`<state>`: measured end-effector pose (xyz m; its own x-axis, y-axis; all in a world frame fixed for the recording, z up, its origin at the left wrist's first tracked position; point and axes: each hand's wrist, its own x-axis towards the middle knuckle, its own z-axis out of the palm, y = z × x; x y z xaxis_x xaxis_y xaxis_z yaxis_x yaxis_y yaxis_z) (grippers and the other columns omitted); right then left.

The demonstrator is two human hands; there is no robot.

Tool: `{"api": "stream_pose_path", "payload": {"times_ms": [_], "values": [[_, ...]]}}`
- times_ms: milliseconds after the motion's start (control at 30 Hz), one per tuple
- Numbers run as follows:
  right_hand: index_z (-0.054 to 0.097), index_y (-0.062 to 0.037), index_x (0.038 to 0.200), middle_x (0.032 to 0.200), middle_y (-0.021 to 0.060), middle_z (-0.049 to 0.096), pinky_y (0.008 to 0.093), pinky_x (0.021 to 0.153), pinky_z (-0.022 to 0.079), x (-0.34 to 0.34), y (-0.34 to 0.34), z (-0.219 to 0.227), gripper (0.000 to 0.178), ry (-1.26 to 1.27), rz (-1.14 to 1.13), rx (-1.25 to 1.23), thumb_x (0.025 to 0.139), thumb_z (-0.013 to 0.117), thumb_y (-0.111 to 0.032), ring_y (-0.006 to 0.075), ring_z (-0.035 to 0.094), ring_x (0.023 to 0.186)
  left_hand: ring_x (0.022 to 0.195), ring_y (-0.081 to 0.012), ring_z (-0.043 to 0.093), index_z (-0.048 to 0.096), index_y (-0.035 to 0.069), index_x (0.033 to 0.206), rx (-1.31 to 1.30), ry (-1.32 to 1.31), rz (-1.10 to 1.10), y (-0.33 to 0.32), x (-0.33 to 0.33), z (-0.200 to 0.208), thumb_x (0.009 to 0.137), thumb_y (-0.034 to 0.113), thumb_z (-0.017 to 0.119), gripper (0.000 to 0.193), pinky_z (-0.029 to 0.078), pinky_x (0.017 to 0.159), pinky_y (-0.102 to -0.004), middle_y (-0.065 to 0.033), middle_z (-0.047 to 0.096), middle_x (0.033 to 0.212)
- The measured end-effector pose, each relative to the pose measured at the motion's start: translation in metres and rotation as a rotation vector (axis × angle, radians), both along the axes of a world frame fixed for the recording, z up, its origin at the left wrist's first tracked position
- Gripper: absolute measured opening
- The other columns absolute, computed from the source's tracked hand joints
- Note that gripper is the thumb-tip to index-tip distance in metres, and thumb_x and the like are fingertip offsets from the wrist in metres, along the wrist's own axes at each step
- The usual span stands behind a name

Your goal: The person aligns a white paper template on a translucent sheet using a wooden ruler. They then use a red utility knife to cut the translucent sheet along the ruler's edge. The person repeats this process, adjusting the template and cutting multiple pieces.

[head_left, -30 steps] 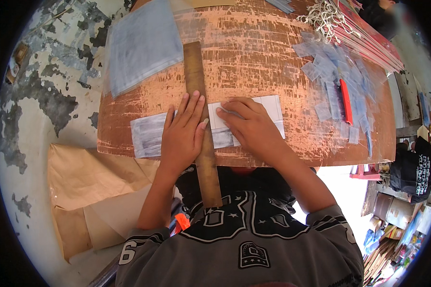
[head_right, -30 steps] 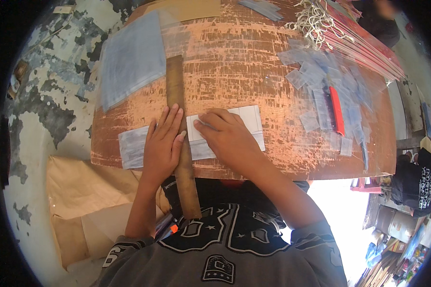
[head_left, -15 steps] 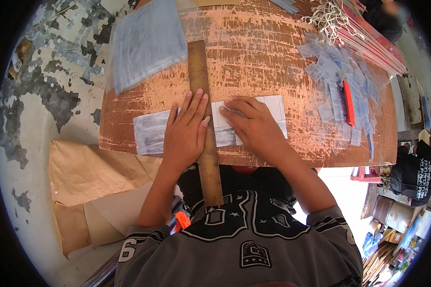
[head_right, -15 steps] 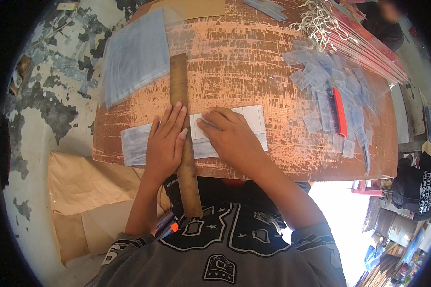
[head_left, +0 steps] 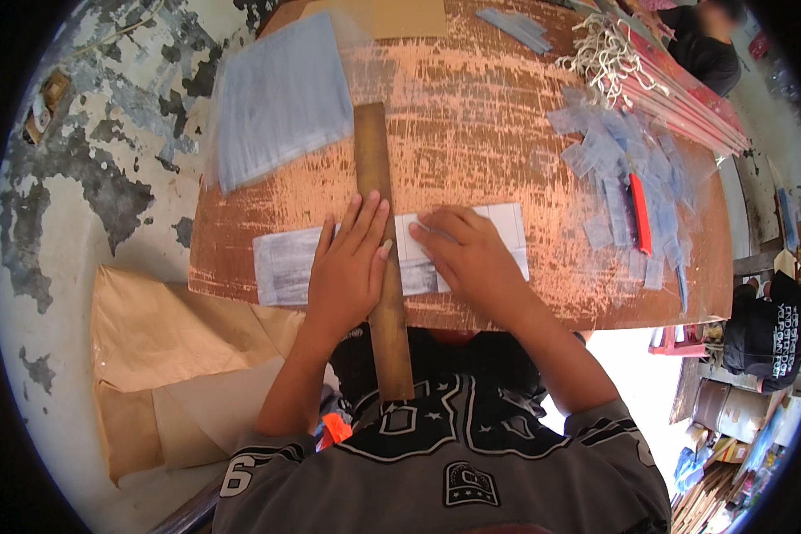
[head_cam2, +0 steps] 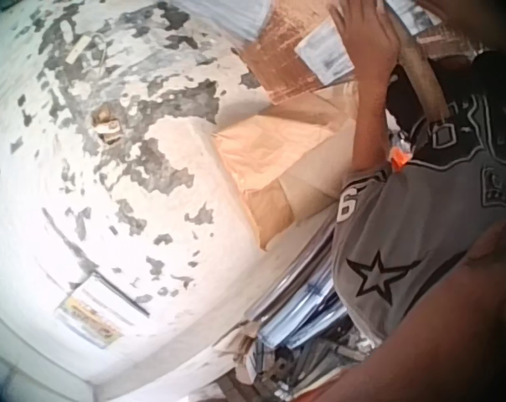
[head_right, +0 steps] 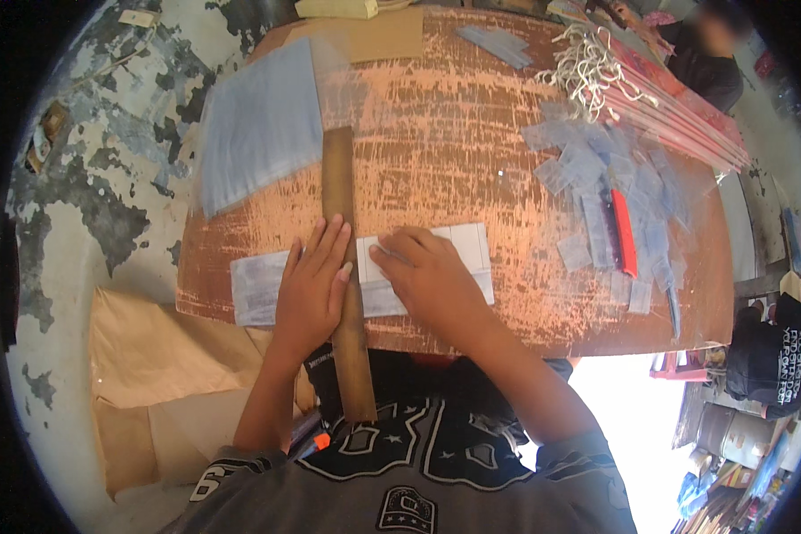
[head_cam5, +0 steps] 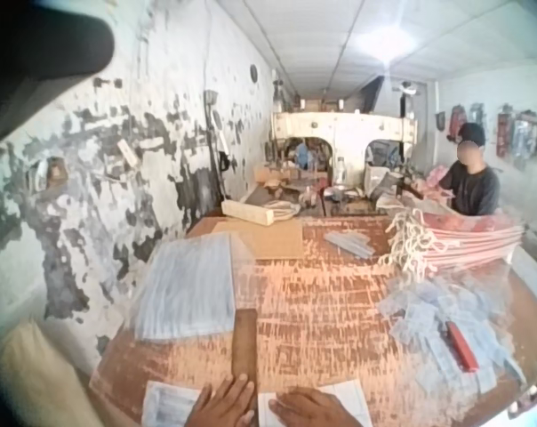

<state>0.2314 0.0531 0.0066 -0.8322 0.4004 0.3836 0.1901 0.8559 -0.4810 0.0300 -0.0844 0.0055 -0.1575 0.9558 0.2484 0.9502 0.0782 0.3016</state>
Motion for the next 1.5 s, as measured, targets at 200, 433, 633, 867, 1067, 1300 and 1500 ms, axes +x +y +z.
{"api": "stream_pose_path", "payload": {"times_ms": [200,433,633,867,1067,1300,1500], "values": [[0.073,-0.0028,0.138,0.139,0.0136,0.068,0.0491,0.113,0.051,-0.001,0.001,-0.002,0.048,0.021,0.021,0.021,0.09,0.074,-0.003,0.0355,0.06,0.137,0.167,-0.0349,0.038,0.048,0.007,0.17,-0.008,-0.054,-0.005,-0.002,0.001,0.004,0.113,0.022,0.05,0.058,0.025,0.135,-0.0573,-0.0143,0.046,0.177],[0.073,-0.0057,0.141,0.141,0.0138,0.069,0.049,0.115,0.051,0.001,-0.001,0.003,0.044,-0.01,0.007,0.005,0.097,0.073,-0.007,0.0361,0.061,0.138,0.166,-0.0345,0.04,0.049,0.006,0.169,0.009,-0.056,-0.015,-0.002,0.0,0.003,0.114,0.022,0.052,0.058,0.025,0.136,-0.0569,-0.0145,0.046,0.177],[0.071,-0.0036,0.141,0.143,0.0132,0.067,0.0494,0.114,0.051,0.001,-0.002,0.003,0.045,-0.003,0.011,0.002,0.096,0.072,-0.008,0.0346,0.06,0.139,0.165,-0.0336,0.04,0.049,0.006,0.169,0.026,-0.043,-0.015,-0.003,0.001,0.003,0.114,0.024,0.053,0.058,0.026,0.136,-0.0565,-0.0146,0.047,0.176],[0.072,-0.0066,0.141,0.143,0.0139,0.069,0.0489,0.116,0.049,0.001,-0.002,0.004,0.038,0.028,-0.006,-0.049,0.104,0.072,-0.013,0.0364,0.062,0.137,0.166,-0.0334,0.04,0.047,0.005,0.17,0.051,-0.045,-0.02,-0.003,0.001,0.0,0.114,0.023,0.053,0.059,0.027,0.135,-0.0567,-0.015,0.046,0.177],[0.072,-0.0056,0.14,0.145,0.0147,0.069,0.0489,0.117,0.05,0.003,-0.006,0.003,0.038,0.059,-0.033,0.009,0.103,0.074,-0.013,0.0372,0.064,0.136,0.165,-0.0339,0.04,0.047,0.005,0.17,0.066,-0.03,-0.031,-0.004,-0.001,-0.003,0.114,0.022,0.053,0.059,0.027,0.135,-0.057,-0.0157,0.046,0.177],[0.071,-0.0055,0.141,0.147,0.0153,0.069,0.0492,0.118,0.05,0.013,-0.002,0.013,0.041,0.082,-0.092,0.057,0.101,0.076,-0.013,0.0377,0.063,0.139,0.165,-0.0354,0.041,0.047,0.005,0.17,0.065,-0.018,-0.021,-0.004,-0.001,-0.002,0.114,0.022,0.052,0.059,0.028,0.134,-0.0581,-0.0166,0.046,0.176],[0.069,-0.0062,0.144,0.149,0.016,0.067,0.0506,0.121,0.047,0.031,0.005,0.017,0.047,0.062,-0.151,0.057,0.1,0.079,-0.018,0.0397,0.061,0.141,0.165,-0.0332,0.04,0.046,0.007,0.171,0.05,-0.013,-0.01,-0.001,-0.001,-0.003,0.114,0.024,0.051,0.06,0.029,0.135,-0.0565,-0.0146,0.045,0.178]]}}
